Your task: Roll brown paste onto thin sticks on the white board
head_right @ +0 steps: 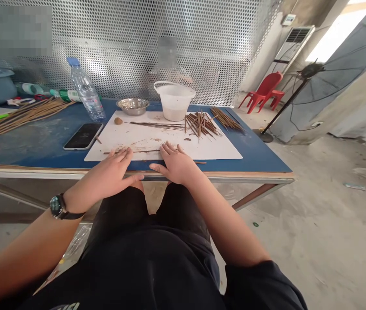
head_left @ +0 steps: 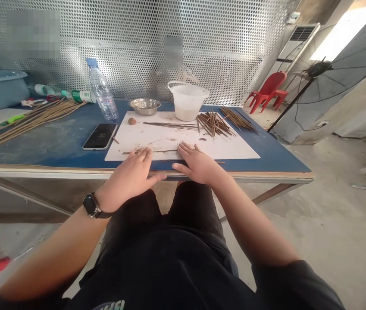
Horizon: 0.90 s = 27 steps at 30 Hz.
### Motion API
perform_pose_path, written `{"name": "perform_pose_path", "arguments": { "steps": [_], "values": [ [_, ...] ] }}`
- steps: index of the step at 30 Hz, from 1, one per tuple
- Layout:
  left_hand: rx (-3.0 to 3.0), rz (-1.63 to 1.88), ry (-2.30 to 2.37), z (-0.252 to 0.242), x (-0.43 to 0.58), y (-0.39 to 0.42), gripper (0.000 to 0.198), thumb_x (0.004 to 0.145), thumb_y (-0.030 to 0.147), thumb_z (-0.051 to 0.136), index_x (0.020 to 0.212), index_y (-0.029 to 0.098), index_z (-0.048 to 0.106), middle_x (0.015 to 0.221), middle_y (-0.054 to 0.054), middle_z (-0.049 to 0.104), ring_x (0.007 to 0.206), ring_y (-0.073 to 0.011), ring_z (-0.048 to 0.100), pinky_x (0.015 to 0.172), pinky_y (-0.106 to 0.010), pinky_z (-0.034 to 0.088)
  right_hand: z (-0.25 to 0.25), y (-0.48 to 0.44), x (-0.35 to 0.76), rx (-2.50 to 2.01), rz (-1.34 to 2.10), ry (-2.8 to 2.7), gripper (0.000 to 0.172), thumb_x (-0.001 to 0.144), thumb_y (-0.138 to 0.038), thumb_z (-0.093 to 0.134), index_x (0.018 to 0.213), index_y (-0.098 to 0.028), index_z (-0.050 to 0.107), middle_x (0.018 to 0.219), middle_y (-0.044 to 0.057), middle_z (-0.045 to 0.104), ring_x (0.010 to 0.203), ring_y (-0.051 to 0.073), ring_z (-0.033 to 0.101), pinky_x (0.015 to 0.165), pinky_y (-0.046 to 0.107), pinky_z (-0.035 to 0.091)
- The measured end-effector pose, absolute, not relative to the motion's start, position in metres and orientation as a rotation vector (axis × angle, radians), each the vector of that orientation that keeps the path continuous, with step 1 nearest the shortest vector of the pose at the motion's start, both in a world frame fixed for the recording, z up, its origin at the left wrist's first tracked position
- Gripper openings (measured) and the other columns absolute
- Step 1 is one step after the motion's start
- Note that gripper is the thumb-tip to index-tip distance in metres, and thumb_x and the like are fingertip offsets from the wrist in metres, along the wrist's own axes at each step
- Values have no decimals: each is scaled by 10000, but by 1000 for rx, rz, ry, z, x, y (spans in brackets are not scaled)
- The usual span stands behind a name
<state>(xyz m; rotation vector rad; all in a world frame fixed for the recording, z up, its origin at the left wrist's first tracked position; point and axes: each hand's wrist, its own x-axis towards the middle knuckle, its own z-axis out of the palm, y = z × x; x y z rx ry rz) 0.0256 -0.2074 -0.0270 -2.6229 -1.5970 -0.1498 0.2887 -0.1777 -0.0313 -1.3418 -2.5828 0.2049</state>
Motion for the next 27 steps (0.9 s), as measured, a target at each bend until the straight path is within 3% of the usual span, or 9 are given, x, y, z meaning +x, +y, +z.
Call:
{"name": "perform_pose_path", "arguments": {
  "steps": [6,13,21,27],
  "values": [
    [-2655,-218,-1568,-32,22,-213,1021,1105,740,468,1748,-40,321,1788,-331,357,1690,-432,365,1385,-575,294,-34,-188,290,-1350,208,-2549,1107,1087,-849,211,1741,29,375,1813,312,311,1743,417,216,1407,648,196],
    [-2611,-170,-1654,-16,32,-193,995,1095,649,589,1728,-76,337,1756,-354,406,1673,-439,395,1387,-540,294,-26,-169,280,-1486,202,-2565,1068,1116,-790,258,1749,68,316,1816,310,305,1738,422,242,1413,634,169],
    [-2666,-208,-1614,-28,17,-215,1043,1094,754,489,1761,-28,308,1803,-308,351,1699,-426,344,1391,-533,298,-34,-190,297,-1355,186,-2592,1122,1087,-842,191,1754,52,318,1824,311,272,1751,406,185,1418,648,139],
    [-2619,-144,-1638,-19,25,-189,1024,1112,690,510,1727,-103,307,1755,-358,407,1672,-434,399,1375,-545,307,-32,-169,289,-1419,167,-2579,1098,1100,-819,210,1748,61,321,1803,319,321,1727,431,276,1397,689,171]
  ]
}}
